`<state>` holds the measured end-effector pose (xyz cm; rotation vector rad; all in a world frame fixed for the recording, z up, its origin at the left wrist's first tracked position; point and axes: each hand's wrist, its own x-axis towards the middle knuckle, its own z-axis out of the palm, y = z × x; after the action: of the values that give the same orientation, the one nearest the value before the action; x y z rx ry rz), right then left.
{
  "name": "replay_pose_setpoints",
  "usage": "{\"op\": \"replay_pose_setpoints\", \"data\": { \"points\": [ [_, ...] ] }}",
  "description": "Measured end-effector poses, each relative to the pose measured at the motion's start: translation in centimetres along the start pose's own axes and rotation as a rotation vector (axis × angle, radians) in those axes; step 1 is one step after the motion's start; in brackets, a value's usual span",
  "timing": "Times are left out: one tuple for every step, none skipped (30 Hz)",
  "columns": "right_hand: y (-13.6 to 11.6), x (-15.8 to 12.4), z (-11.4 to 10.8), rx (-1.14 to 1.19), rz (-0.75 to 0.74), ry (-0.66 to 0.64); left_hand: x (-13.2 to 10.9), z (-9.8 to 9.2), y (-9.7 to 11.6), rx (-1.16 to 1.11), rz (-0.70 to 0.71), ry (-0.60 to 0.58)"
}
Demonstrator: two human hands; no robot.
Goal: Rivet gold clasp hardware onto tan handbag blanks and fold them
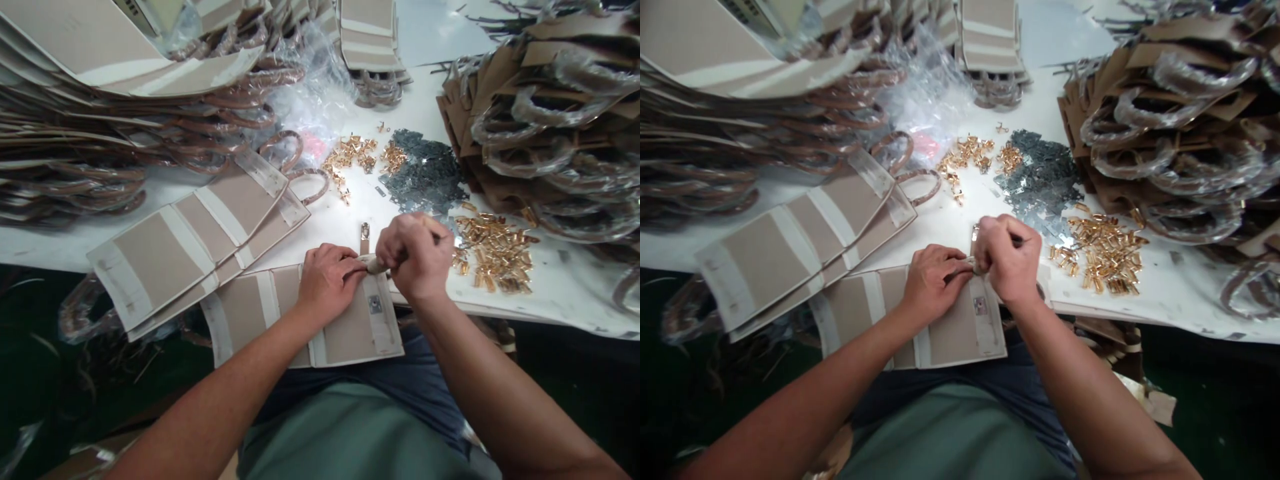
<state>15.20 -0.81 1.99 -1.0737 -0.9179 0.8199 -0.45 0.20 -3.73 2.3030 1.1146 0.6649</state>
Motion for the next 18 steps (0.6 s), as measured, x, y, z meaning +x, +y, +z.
{"op": "replay_pose_setpoints", "data": {
  "points": [
    [-0.2,-0.3,0.4,-0.086,-0.018,-0.054,0.0,0.0,0.0,-0.002,-0.012,0.011],
    [-0.4,-0.6,0.8,-0.168,-0.031,-0.114,0.1,0.0,-0.1,-0.002,-0.031,0.026],
    [-0.6,-0.9,1.0,-0.239,-0.044,-0.172,0.1,-0.1,-0.1,0.002,-0.05,0.037],
    [-0.8,-1.1,1.1,-0.292,-0.059,-0.223,0.2,-0.2,-0.1,0.01,-0.066,0.042],
    [-0.9,-1.2,1.2,-0.328,-0.074,-0.261,0.4,-0.4,-0.2,0.022,-0.075,0.034],
    [-1.0,-1.3,1.1,-0.346,-0.086,-0.281,0.6,-0.7,-0.2,0.038,-0.076,0.011],
    [-1.0,-1.3,1.0,-0.35,-0.089,-0.284,0.8,-1.1,-0.2,0.058,-0.074,-0.027],
    [-1.0,-1.4,0.9,-0.339,-0.084,-0.271,1.1,-1.6,-0.2,0.078,-0.077,-0.07],
    [-0.9,-1.4,0.8,-0.318,-0.075,-0.247,1.4,-2.0,-0.1,0.095,-0.09,-0.117],
    [-0.8,-1.4,0.7,-0.294,-0.065,-0.215,1.8,-2.5,-0.1,0.112,-0.115,-0.165],
    [-0.7,-1.4,0.6,-0.276,-0.058,-0.179,2.3,-3.0,0.0,0.126,-0.144,-0.21],
    [-0.5,-1.4,0.5,-0.265,-0.055,-0.144,2.8,-3.3,0.1,0.136,-0.177,-0.252],
    [-0.4,-1.4,0.4,-0.257,-0.053,-0.117,3.3,-3.6,0.2,0.141,-0.211,-0.292],
    [-0.4,-1.4,0.4,-0.249,-0.051,-0.103,3.8,-3.8,0.2,0.14,-0.243,-0.33],
    [-0.4,-1.4,0.4,-0.238,-0.049,-0.096,4.2,-3.9,0.3,0.135,-0.27,-0.369],
    [-0.4,-1.3,0.5,-0.22,-0.052,-0.094,4.6,-4.0,0.3,0.126,-0.294,-0.406],
    [-0.5,-1.3,0.6,-0.199,-0.06,-0.099,5.0,-3.9,0.2,0.113,-0.313,-0.439],
    [-0.7,-1.3,0.7,-0.179,-0.073,-0.105,5.2,-3.9,0.2,0.102,-0.328,-0.463]
  ]
}}
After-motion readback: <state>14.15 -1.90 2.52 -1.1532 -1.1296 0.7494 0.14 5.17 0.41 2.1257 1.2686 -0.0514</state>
